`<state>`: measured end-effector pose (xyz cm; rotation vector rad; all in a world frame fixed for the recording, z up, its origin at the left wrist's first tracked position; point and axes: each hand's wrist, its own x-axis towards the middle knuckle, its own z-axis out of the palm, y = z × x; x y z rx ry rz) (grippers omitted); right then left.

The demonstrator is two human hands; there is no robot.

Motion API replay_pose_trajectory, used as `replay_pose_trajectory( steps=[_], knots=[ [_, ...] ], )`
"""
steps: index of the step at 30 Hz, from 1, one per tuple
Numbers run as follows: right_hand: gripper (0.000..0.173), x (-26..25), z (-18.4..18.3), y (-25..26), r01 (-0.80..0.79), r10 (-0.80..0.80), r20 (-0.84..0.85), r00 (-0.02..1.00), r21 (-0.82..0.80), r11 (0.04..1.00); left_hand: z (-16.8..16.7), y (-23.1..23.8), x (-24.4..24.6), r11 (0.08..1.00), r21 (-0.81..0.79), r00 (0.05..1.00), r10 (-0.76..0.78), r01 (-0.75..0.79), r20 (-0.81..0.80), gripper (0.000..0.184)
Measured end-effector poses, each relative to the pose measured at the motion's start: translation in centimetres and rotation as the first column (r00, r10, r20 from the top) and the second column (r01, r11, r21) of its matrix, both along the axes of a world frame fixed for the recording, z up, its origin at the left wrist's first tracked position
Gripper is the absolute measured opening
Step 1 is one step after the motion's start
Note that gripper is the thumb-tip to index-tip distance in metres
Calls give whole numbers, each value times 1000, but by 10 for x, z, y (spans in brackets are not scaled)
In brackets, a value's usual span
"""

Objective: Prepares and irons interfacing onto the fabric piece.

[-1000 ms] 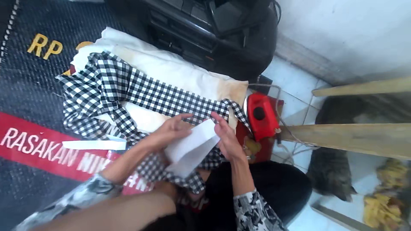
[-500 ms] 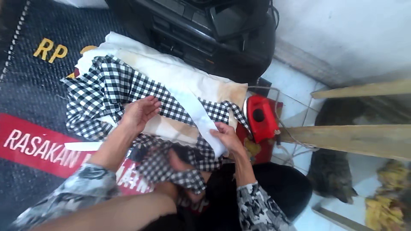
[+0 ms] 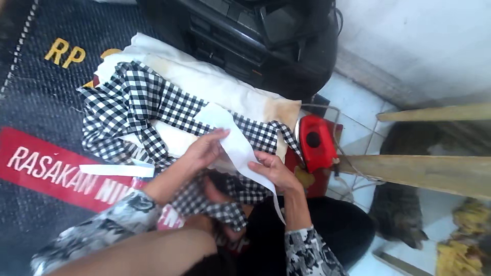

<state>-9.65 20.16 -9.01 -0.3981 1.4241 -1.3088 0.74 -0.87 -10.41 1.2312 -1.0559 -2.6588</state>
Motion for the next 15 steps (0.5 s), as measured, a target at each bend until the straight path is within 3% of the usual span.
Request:
replay_pose_trajectory(
  steps=[2,3,5,6,8,10,12,15],
  knots=[
    [42,-6,2,1,30,-29,-27,999,21,999,-3,-20,2,970,-220,995,91,-100,-50,47],
    [47,-10,2,0,46,-44,-47,998,50,998,-4,-32,4,911,-393,992,107,-125,-67,51],
    [55,-16,1,-4,101,-84,-126,988,130,986,-10,-55,12,673,-732,994,99,-108,-56,42],
    [56,-18,-2,-7,141,-106,-200,974,173,975,-14,-66,17,562,-824,993,115,-73,-9,35],
    [58,-22,-12,-10,221,-121,-355,927,258,940,-26,-84,26,431,-901,975,176,49,137,33],
    [55,-23,-24,-12,296,-130,-460,878,308,904,-37,-95,34,366,-913,948,180,182,262,42],
    [54,-19,-28,-13,354,-150,-513,845,328,876,-46,-97,42,325,-907,932,151,268,330,51],
    [60,-10,-31,-16,391,-146,-538,830,376,840,-52,-94,46,326,-908,932,154,265,328,60]
  ],
)
